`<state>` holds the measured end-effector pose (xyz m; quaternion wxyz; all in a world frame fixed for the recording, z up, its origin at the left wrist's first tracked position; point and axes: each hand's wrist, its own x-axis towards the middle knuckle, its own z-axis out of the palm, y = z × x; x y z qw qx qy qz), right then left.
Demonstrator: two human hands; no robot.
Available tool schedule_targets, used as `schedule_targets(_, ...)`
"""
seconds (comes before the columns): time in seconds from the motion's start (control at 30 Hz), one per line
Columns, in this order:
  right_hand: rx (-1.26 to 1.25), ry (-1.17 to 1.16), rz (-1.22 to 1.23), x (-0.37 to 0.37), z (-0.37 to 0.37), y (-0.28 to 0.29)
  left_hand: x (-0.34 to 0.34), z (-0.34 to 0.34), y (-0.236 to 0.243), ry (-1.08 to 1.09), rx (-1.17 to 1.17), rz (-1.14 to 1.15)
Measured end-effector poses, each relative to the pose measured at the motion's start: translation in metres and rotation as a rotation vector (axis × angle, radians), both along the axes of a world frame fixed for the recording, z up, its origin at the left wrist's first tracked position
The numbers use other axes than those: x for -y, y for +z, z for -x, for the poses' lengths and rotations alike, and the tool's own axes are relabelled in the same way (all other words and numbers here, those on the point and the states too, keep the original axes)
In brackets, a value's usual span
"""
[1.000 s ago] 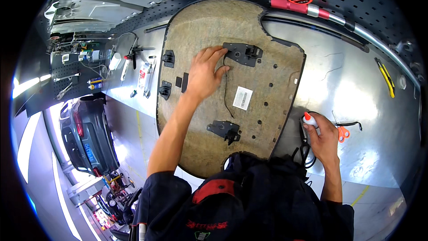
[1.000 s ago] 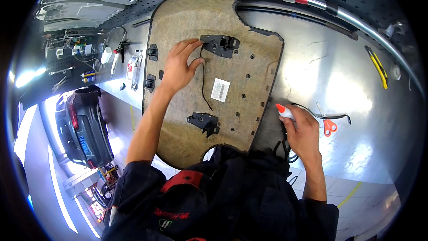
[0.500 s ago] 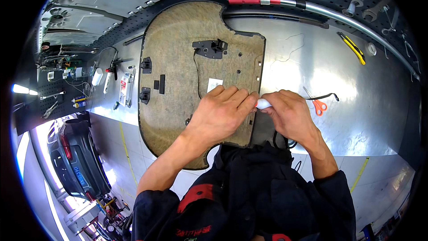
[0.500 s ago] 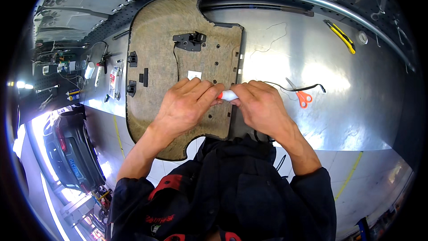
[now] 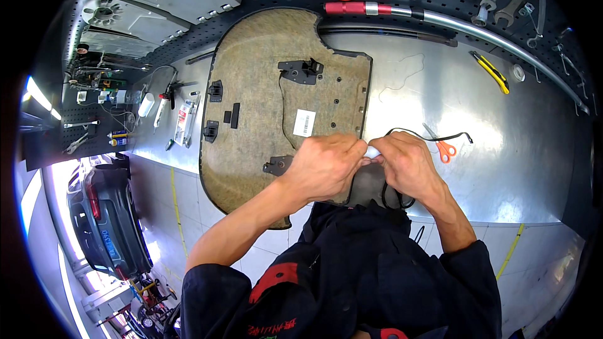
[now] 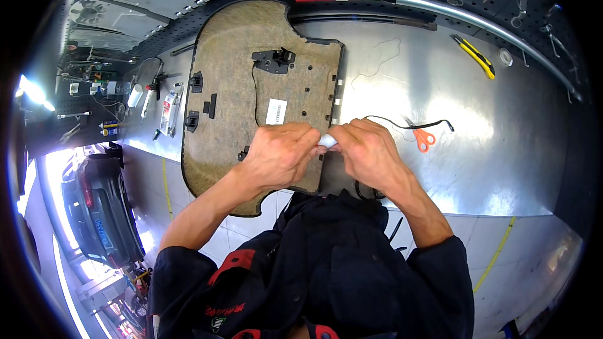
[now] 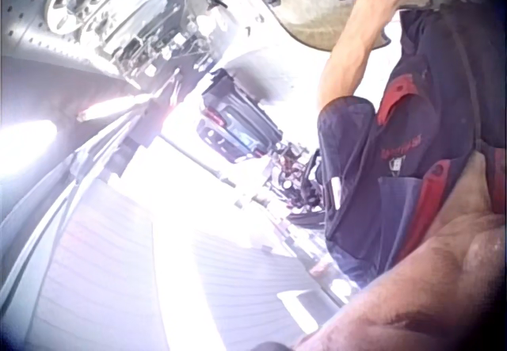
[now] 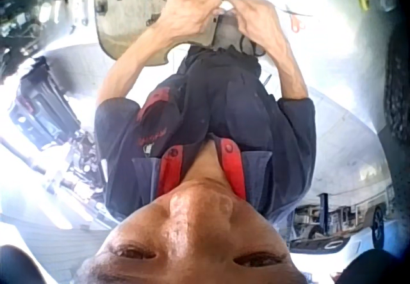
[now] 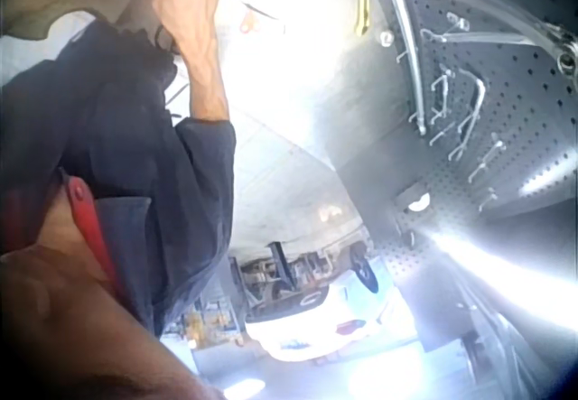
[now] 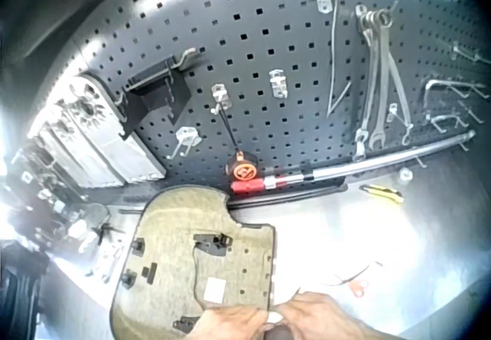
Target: The person applies adhesive to a small black plastic component and attaches it to a larger felt-backed panel on a workbench. The person then walks to a car with an open hood and assists another person by holding a flashlight while they work on the engine.
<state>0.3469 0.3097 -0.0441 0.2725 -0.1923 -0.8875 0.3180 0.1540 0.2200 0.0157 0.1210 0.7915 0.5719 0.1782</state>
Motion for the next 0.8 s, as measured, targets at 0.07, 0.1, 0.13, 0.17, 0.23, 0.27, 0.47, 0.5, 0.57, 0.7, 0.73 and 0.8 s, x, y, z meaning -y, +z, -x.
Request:
schedule_targets(0.07, -0.013, -0.022, 0.0, 0.002, -0.003, -0.004, -0.001, -0.003, -0.004, 0.011, 0.011, 0.037)
schedule_targets(0.1, -0.009, -0.033, 0.03, 0.002, -0.004, -0.006, -0.002, -0.004, -0.006, 0.013, 0.006, 0.045)
schedule_targets(0.13, -0.004, -0.047, 0.057, 0.001, -0.007, -0.008, -0.007, -0.005, -0.007, 0.011, 0.002, 0.051)
schedule_targets(0.17, 0.001, -0.061, 0.085, -0.001, -0.009, -0.008, -0.013, -0.004, -0.007, -0.032, -0.031, 0.019)
schedule_targets(0.23, 0.018, -0.022, 0.151, -0.005, -0.014, -0.007, -0.026, 0.0, -0.003, -0.127, -0.096, -0.043)
schedule_targets(0.27, 0.026, -0.007, 0.186, -0.007, -0.017, -0.006, -0.029, 0.001, 0.002, -0.171, -0.133, -0.038)
schedule_targets(0.47, -0.034, -0.031, 0.154, -0.016, -0.03, -0.004, -0.037, 0.005, 0.027, -0.237, -0.114, 0.097)
schedule_targets(0.5, -0.026, -0.057, 0.149, -0.017, -0.032, -0.006, -0.041, 0.004, 0.028, -0.227, -0.116, 0.079)
schedule_targets(0.57, -0.001, -0.093, 0.192, -0.021, -0.036, -0.013, -0.048, 0.003, 0.025, -0.17, -0.089, 0.051)
schedule_targets(0.7, -0.012, -0.22, 0.346, -0.026, -0.049, -0.021, -0.075, 0.009, 0.004, -0.007, -0.028, 0.095)
schedule_targets(0.73, 0.019, -0.256, 0.373, -0.028, -0.056, -0.028, -0.084, 0.004, -0.002, 0.021, -0.034, 0.121)
schedule_targets(0.8, 0.027, -0.319, 0.416, -0.029, -0.064, -0.03, -0.099, -0.001, -0.03, 0.026, 0.013, 0.161)
